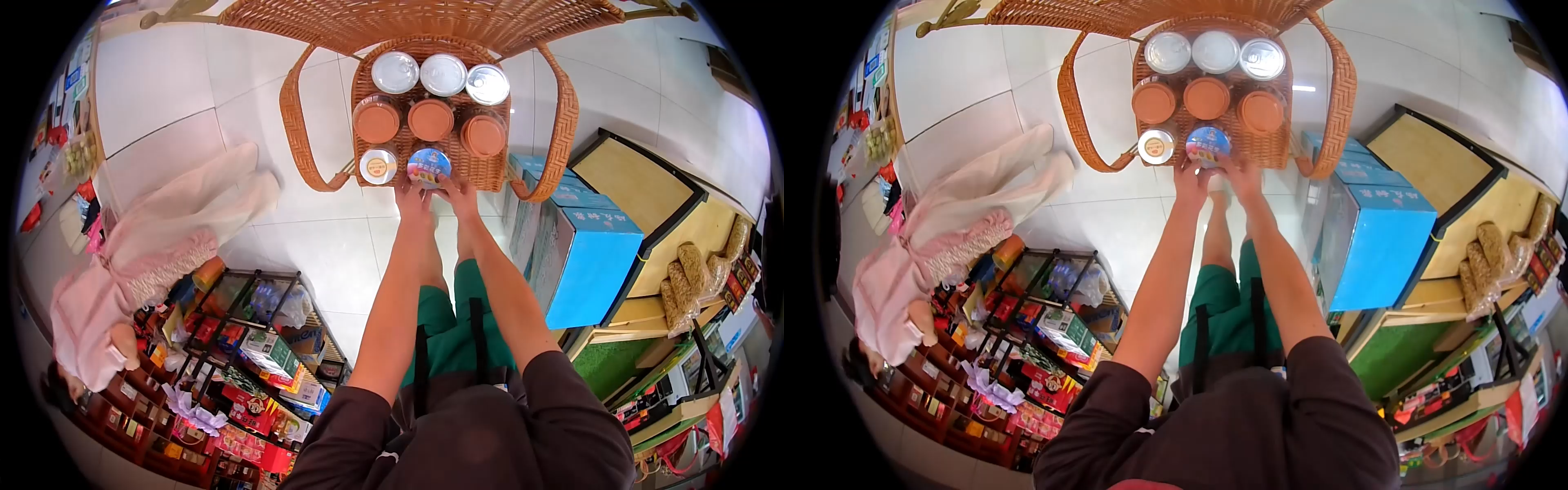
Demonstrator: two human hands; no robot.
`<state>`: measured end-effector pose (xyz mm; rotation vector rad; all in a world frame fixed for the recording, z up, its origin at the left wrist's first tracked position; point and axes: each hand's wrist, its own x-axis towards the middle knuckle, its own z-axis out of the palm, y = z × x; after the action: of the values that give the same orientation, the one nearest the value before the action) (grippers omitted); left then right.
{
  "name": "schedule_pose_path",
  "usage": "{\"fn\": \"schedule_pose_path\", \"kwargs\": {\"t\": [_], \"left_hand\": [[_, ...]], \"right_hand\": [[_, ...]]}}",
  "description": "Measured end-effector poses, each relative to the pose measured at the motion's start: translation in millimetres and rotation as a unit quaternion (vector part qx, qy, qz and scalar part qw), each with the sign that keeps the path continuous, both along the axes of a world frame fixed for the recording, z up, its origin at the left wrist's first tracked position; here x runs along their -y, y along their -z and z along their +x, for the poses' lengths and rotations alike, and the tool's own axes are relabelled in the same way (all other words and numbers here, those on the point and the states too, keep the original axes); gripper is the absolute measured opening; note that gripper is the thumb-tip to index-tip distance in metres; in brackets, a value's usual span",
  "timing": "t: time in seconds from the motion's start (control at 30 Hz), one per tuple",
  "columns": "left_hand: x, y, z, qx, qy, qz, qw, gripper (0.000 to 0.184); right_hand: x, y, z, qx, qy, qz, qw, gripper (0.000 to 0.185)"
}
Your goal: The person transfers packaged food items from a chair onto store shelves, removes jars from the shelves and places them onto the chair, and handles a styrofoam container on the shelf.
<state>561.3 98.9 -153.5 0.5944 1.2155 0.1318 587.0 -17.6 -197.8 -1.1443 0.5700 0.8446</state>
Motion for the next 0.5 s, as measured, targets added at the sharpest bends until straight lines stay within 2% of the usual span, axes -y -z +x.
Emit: {"fn": "schedule_pose_path", "kwargs": {"t": [0.07,0.13,0.2,0.23,0.3,0.43,0.47,0.5], "left_hand": [[-4.4,3.2,-0.6,0.019,0.000,-0.009,1.000,0.045],[-9.0,-6.0,2.9,0.038,0.002,-0.016,0.999,0.041],[-13.0,-30.9,5.9,-0.018,0.002,-0.089,0.996,0.037],[-15.2,-45.4,6.5,-0.022,0.006,-0.087,0.996,0.037],[-21.9,-66.1,2.8,-0.050,-0.020,-0.149,0.987,0.037],[-35.0,-121.0,-6.1,0.104,0.066,-0.212,0.970,0.055],[-35.2,-146.5,2.7,0.136,0.084,-0.218,0.963,0.062],[-35.6,-164.2,7.1,0.148,0.093,-0.216,0.961,0.062]], "right_hand": [[-8.8,-6.5,4.9,0.031,-0.008,-0.026,0.999,0.039],[-19.2,-33.9,18.8,-0.025,0.024,-0.026,0.999,0.037],[-15.8,-21.6,18.6,-0.010,0.005,-0.011,1.000,0.039],[-11.3,-17.1,14.4,0.003,-0.017,0.002,1.000,0.040],[1.3,-43.6,23.9,-0.043,-0.016,-0.006,0.999,0.040],[30.8,-70.2,40.3,-0.106,-0.053,-0.043,0.992,0.041],[39.5,-85.9,46.1,-0.118,-0.030,-0.011,0.992,0.041],[47.9,-99.6,49.7,-0.104,-0.024,-0.008,0.994,0.041]]}}
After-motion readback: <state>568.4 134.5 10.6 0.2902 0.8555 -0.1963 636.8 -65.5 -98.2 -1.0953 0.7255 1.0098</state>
